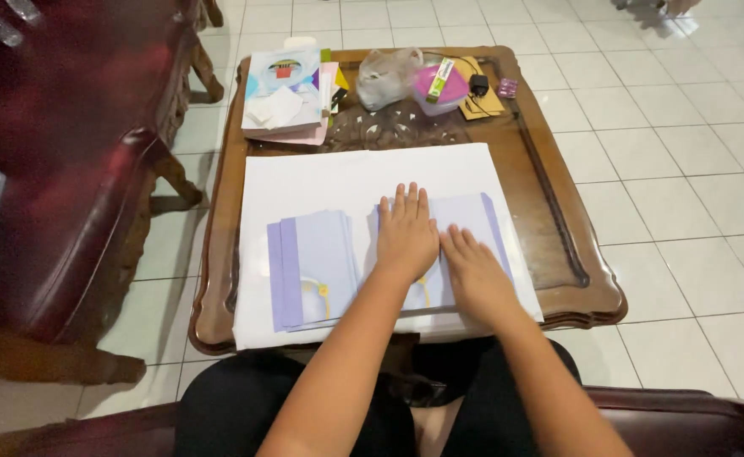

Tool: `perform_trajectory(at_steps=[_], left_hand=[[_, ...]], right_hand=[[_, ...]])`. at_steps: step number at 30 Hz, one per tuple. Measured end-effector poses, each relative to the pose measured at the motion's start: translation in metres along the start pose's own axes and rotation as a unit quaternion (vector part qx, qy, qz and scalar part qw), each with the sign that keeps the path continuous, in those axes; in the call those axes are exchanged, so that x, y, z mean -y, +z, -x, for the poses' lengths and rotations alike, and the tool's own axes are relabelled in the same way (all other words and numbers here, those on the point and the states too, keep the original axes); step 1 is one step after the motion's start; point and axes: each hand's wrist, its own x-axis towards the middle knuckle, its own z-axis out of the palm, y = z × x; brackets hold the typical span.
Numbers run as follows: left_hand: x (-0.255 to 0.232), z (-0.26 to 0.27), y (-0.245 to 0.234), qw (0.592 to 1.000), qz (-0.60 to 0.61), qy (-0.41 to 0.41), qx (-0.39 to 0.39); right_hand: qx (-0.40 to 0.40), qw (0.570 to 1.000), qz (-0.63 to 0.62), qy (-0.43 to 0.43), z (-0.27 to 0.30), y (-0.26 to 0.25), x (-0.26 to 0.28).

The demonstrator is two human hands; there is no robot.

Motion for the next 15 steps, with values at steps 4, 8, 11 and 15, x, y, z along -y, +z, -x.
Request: perform_trajectory(at_steps=[4,8,11,15], left_hand=[[-0.002,0.022,0.011,1.0,0.011,0.009,-0.016],[-0.008,0.054,0.017,0.999,-0.019,0.041,-0.008],[-0.01,0.059,0.018,0.998,-0.03,0.051,0.01],[-0.009,0.05,0.041,0.987,-0.02,0.143,-0.068]], right_hand=[[-0.001,1.0,0.016,-0.024,-0.051,-0.013,-0.011],[0.028,1.0,-0.002,0.01,-0.057,-0.034,0.001],[0.009,0.999,-0.026,0.038,-0.047,-0.033,0.005],[-0.144,0.97,-0.163,0.111,-0.029,-0.018,-0.007]])
